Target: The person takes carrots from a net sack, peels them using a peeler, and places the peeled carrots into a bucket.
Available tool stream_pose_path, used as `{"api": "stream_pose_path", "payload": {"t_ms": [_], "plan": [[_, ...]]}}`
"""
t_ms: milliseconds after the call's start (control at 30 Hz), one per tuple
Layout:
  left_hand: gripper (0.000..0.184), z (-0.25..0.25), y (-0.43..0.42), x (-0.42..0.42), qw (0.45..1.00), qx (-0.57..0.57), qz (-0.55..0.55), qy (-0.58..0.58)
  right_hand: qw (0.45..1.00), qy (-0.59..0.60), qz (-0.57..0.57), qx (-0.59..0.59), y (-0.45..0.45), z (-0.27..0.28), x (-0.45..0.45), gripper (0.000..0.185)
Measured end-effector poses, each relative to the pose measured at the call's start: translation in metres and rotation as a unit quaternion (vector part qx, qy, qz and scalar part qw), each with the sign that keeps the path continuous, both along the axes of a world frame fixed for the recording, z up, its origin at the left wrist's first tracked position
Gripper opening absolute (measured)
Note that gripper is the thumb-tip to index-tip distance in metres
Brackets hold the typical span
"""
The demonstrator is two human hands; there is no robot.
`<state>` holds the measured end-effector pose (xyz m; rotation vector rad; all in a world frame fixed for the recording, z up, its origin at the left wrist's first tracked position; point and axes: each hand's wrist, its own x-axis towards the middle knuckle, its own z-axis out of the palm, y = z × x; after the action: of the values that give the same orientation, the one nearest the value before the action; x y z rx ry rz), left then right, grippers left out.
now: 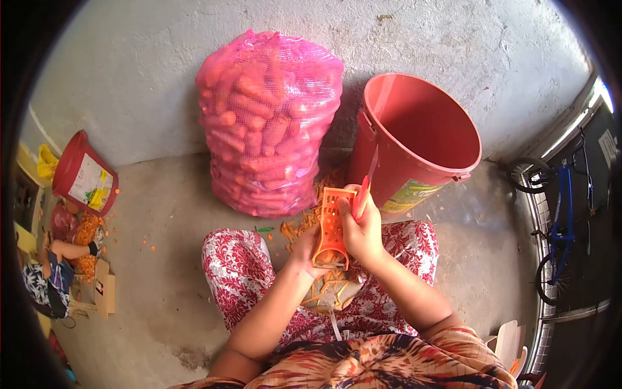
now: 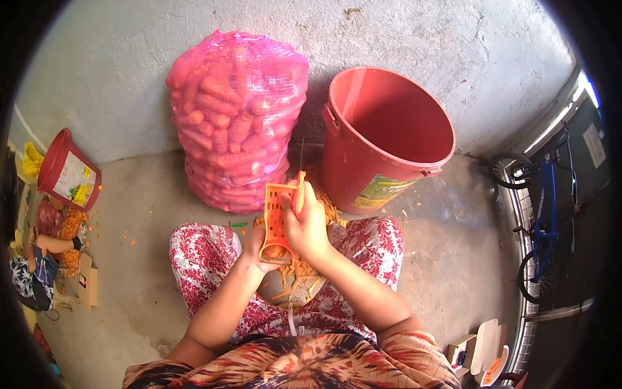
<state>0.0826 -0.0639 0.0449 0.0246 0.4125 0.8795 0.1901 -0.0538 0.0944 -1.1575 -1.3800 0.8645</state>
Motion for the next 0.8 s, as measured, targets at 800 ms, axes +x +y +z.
{"api": "stream_pose_path", "payload": {"t_ms": [800], "plan": [[0.032,-0.016,-0.01,-0.001,0.999,-0.005,-0.011,0.041,0.996,0.082,-0.009,-0.035,-0.002,0.0,0.009,0.013]]}}
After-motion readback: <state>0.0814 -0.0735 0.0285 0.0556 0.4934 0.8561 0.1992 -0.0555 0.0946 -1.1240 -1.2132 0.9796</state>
